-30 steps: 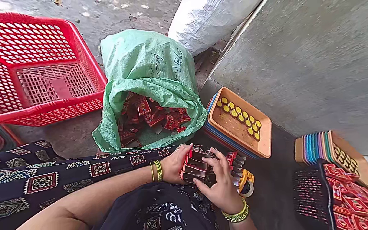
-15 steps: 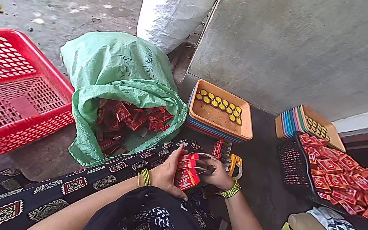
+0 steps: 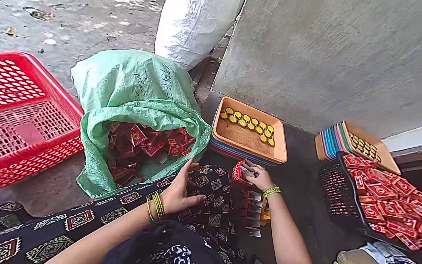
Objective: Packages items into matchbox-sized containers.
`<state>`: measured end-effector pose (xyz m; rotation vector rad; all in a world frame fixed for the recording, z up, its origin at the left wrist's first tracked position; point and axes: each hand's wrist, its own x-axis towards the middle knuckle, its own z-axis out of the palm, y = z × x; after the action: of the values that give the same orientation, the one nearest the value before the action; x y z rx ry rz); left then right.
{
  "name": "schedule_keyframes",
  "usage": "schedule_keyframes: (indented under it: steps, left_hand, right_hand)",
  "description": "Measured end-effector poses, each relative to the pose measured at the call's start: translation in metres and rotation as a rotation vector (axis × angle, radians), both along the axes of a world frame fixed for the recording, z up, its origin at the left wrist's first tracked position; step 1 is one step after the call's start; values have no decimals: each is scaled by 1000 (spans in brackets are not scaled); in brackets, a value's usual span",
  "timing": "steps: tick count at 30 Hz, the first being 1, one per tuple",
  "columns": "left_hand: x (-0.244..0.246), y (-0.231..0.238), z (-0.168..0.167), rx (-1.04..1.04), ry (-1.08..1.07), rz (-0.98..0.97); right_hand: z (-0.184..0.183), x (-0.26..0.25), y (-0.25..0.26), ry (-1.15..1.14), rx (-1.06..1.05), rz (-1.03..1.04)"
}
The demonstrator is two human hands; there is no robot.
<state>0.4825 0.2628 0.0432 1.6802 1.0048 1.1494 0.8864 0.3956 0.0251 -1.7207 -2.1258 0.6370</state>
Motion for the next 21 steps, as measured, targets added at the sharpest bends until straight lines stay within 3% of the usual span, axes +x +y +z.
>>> schedule_keyframes:
  steps: [4, 8, 11, 16, 21]
  left_hand:
    - [-16, 7, 9, -12, 54, 73]
    - [-46, 18, 25, -95, 126, 191]
    - [-77, 24, 37, -240, 203, 319]
    - [-134, 24, 45, -460, 217, 559]
    - [-173, 32, 25, -648, -187, 806]
  right_hand:
    - [-24, -10, 31, -220, -101, -7]
    - [-18, -25, 40, -556, -166, -63]
    - [-6, -32, 37, -655, -188, -109]
    - [46, -59, 17, -592, -86, -128]
    - [90, -155, 12, -344, 108, 177]
